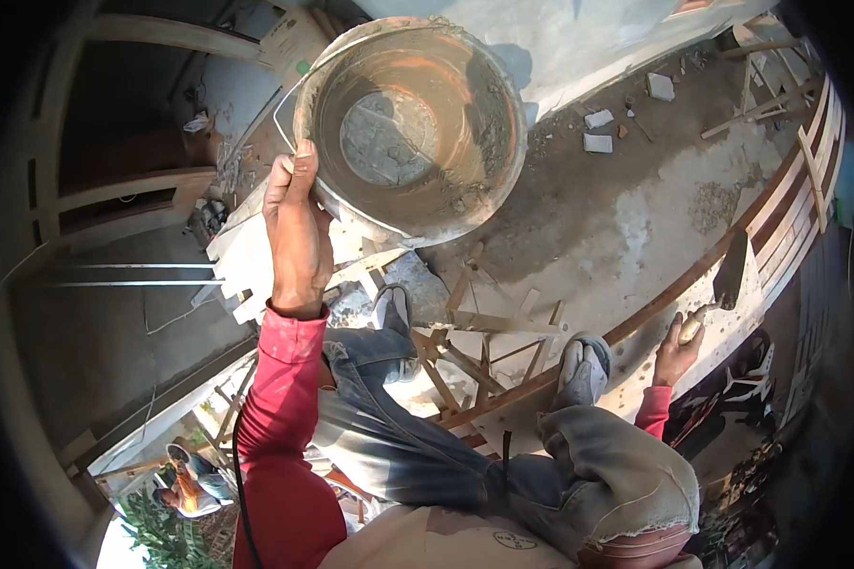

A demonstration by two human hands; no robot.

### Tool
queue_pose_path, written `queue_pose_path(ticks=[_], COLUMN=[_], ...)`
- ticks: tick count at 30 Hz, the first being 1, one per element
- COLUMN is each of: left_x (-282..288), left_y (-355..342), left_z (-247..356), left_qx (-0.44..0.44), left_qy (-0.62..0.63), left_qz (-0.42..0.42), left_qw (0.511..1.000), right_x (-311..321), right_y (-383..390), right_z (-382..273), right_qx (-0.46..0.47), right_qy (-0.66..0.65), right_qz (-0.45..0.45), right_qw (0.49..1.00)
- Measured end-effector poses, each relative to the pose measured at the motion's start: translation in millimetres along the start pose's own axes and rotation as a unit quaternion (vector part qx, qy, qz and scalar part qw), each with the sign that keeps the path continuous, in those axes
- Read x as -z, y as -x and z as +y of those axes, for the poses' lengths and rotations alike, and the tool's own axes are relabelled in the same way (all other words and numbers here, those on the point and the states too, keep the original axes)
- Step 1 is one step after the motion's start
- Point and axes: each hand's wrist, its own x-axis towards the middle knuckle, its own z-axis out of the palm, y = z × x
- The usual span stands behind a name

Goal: The person applies plaster to the upper edge of an interior wall using a trowel and a bucket of mixture. The person repeatedly scoops mixture from the bucket and spreads it onto the wall surface while standing on a wooden scaffold.

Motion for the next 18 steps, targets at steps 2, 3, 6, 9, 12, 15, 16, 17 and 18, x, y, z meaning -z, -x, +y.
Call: queue_pose_path(ticks=[2, 3, 6, 9, 12, 15, 16, 17, 18], left_x=[14.8, 20.5, 48.7, 94.1, 146.0, 198.6, 232.8, 271.0, 312.5], left_y=[3.6, 11.3, 33.8, 62.8, 94.5, 122.0, 137.0, 171.1, 206.1], left_z=[21.2, 29.4, 57.5, 85.0, 113.7, 143.6, 155.0, 189.6, 218.3], left_qx=[-0.028, -0.035, -0.053, -0.093, -0.124, -0.135, -0.146, -0.151, -0.15], left_qy=[0.007, 0.006, 0.053, 0.085, 0.148, 0.149, 0.157, 0.15, 0.147], left_qz=[0.037, 0.059, 0.127, 0.179, 0.237, 0.36, 0.385, 0.409, 0.429], left_qw=[0.999, 0.998, 0.989, 0.976, 0.952, 0.911, 0.898, 0.888, 0.878], right_x=[-21.8, -25.9, -52.6, -74.9, -78.6, -55.4, -50.3, -46.2, -44.9], right_y=[-17.3, -26.9, -38.9, -45.6, -61.7, -74.7, -81.5, -89.7, -90.2], right_z=[-4.7, -2.1, -59.6, -64.6, -35.3, -22.8, -11.1, -8.5, -14.3], right_qx=[0.03, 0.01, -0.085, -0.089, 0.095, 0.246, 0.292, 0.342, 0.351], right_qy=[-0.058, -0.089, -0.084, -0.003, 0.069, 0.196, 0.29, 0.371, 0.379], right_qz=[-0.055, -0.085, -0.219, -0.346, -0.448, -0.471, -0.501, -0.53, -0.538], right_qw=[0.996, 0.992, 0.968, 0.934, 0.886, 0.824, 0.762, 0.681, 0.666])
